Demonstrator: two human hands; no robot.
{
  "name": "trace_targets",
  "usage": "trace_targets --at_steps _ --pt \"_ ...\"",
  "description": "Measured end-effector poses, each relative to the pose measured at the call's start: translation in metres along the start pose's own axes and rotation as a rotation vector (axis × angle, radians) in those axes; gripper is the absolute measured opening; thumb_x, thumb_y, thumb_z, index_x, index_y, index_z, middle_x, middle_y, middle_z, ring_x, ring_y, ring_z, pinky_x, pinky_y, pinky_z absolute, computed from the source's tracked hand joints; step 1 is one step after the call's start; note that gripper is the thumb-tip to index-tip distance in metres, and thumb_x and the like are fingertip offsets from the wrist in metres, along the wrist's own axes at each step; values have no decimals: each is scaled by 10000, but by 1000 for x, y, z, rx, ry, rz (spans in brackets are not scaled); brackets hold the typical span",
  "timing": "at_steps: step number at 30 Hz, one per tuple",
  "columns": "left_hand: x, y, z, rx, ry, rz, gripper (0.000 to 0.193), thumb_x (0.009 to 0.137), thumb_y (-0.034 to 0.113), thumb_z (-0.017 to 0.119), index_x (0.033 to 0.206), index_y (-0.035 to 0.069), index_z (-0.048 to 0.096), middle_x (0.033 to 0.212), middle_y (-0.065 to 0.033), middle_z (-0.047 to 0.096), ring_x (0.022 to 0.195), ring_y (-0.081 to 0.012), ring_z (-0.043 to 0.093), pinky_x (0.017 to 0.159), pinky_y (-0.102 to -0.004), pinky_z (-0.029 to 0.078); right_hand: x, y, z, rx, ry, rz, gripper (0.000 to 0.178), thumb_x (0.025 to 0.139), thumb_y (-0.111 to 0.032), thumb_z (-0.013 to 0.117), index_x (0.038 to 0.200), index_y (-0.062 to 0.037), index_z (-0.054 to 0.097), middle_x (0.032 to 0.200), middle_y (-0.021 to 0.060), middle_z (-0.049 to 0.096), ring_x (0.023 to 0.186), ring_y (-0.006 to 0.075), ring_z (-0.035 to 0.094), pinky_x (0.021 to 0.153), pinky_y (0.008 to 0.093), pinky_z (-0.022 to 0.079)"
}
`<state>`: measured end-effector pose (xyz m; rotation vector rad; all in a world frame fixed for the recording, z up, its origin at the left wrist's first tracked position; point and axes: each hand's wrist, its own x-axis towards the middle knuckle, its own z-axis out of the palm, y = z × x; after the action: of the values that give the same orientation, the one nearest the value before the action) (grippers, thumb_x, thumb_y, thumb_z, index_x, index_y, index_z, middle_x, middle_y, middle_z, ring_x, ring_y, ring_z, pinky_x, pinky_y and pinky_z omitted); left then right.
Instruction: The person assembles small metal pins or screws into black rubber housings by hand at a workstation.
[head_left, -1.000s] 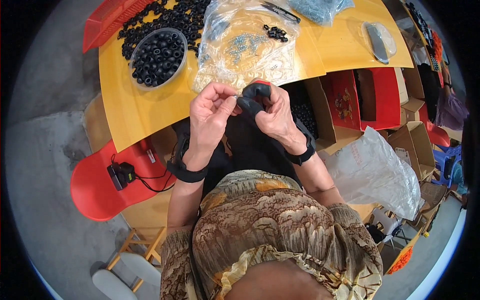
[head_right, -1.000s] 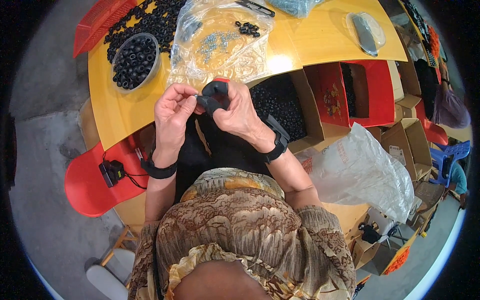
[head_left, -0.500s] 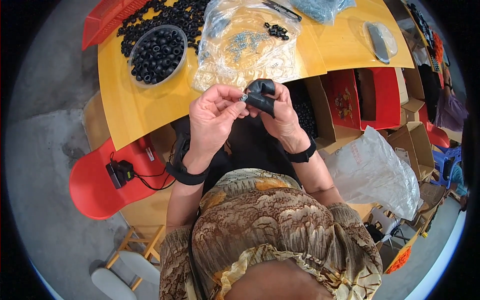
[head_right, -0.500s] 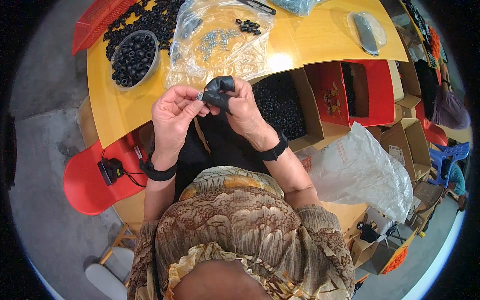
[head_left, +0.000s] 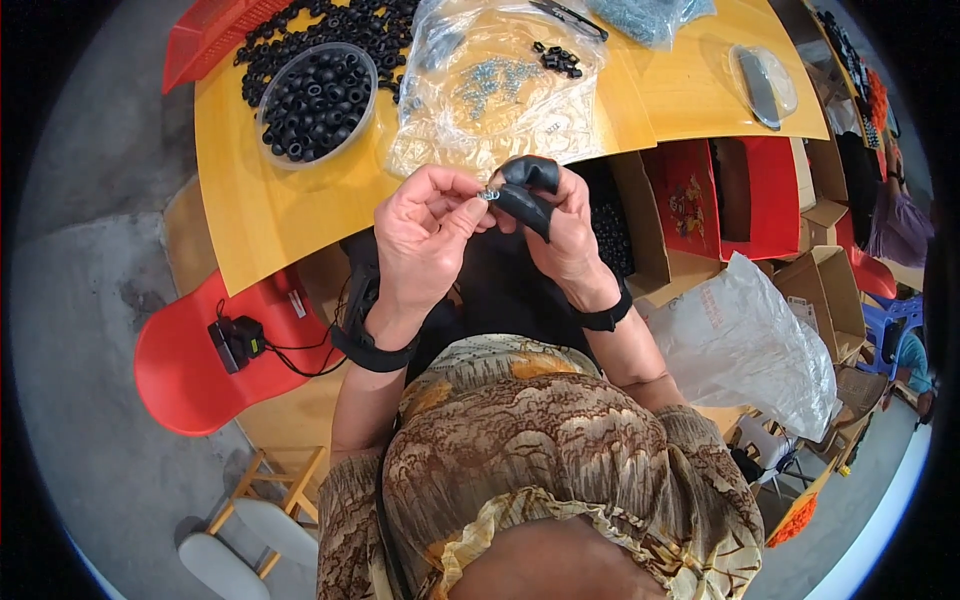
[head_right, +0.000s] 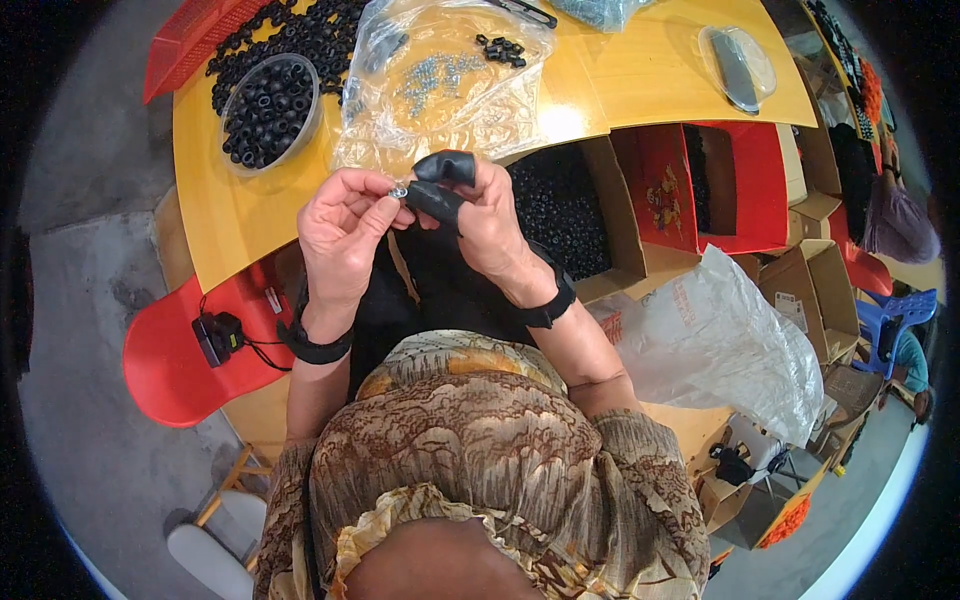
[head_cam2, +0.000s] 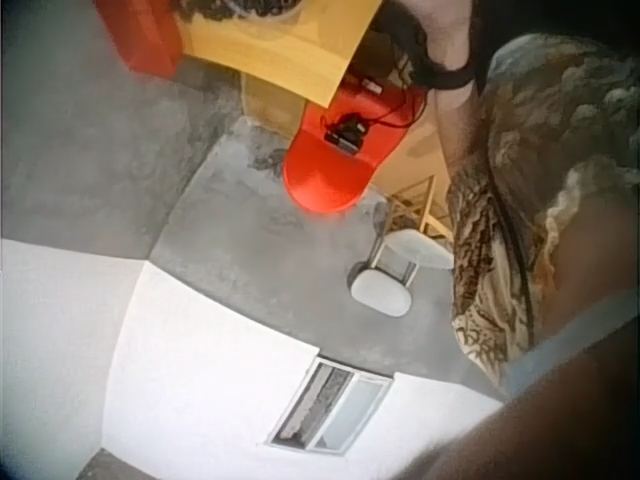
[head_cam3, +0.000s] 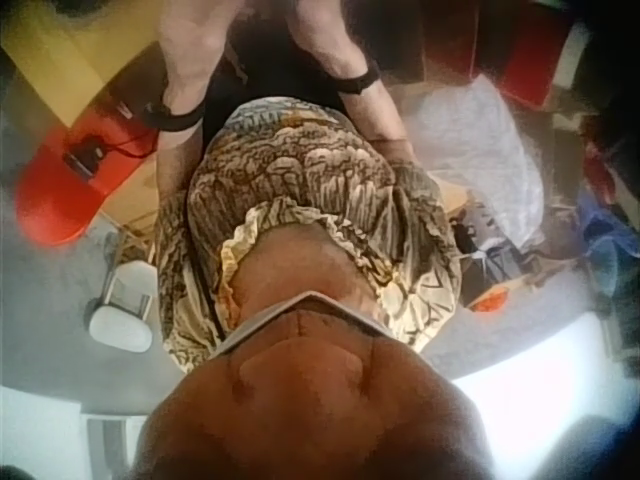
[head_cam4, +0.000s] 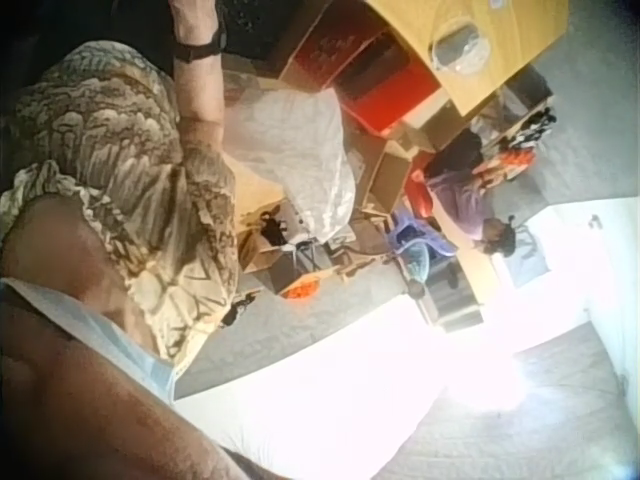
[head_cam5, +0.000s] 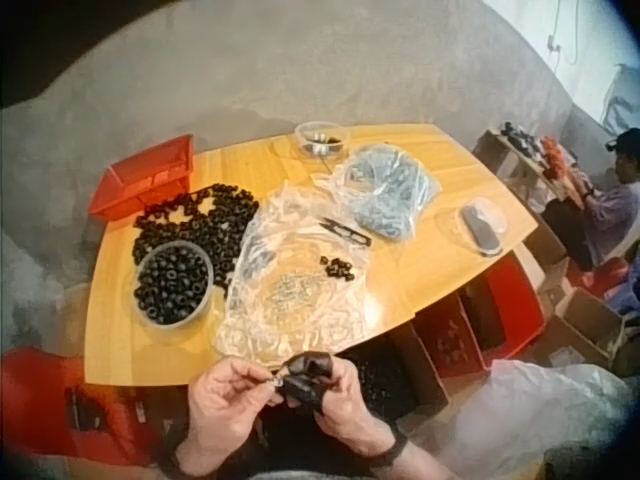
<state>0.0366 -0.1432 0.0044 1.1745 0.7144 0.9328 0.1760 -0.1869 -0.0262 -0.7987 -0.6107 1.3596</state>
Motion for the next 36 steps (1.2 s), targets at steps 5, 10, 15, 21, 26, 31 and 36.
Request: trace_targets --at_steps 5,10,15,21,26,31,36 --pt "-2 -3 0 166 55 82 76 803 -52 580 867 -21 554 757 -38 607 648 -82 579 616 -198 469 -3 -13 7 -392 27 -203 151 764 -6 654 898 -6 585 816 41 613 696 104 571 648 219 464" --pt "-2 -3 -1 468 106 259 88 762 -59 615 818 -10 568 716 -45 602 620 -89 574 583 -210 460 -3 -14 6 -778 3 -448 178 705 -3 684 855 -39 596 750 67 599 669 134 586 574 239 450" --pt "-3 0 -1 434 119 240 92 752 -62 621 806 -11 566 698 -52 597 600 -93 577 566 -213 459 -1 -14 8 -847 -18 -634 193 672 53 650 844 -20 602 775 72 596 662 160 582 579 241 446" --pt "-5 4 1 323 87 195 58 787 -64 593 810 -26 555 714 -31 596 613 -73 577 558 -197 466 -2 -10 15 -984 85 -926 221 605 53 661 800 -33 602 727 90 595 586 217 584 509 269 456" --pt "-5 9 3 111 57 45 41 818 -42 574 842 -22 547 736 -31 590 630 -76 580 582 -207 489 -4 -10 12 -1112 69 -1033 291 516 59 633 792 -29 619 724 87 584 583 220 584 507 281 464" --pt "-2 8 -5 -133 -10 -114 42 840 10 570 857 -20 546 744 -54 599 621 -103 591 592 -218 493 -5 -9 12 -1107 76 -1030 299 510 59 630 795 -31 631 740 86 588 599 217 589 519 276 467" --pt "1 7 -10 -333 -10 -150 84 857 59 556 876 -22 548 759 -100 617 605 -150 603 576 -239 494 -3 -8 10 -995 110 -964 245 566 69 638 788 -36 629 736 96 593 615 221 596 538 270 469"
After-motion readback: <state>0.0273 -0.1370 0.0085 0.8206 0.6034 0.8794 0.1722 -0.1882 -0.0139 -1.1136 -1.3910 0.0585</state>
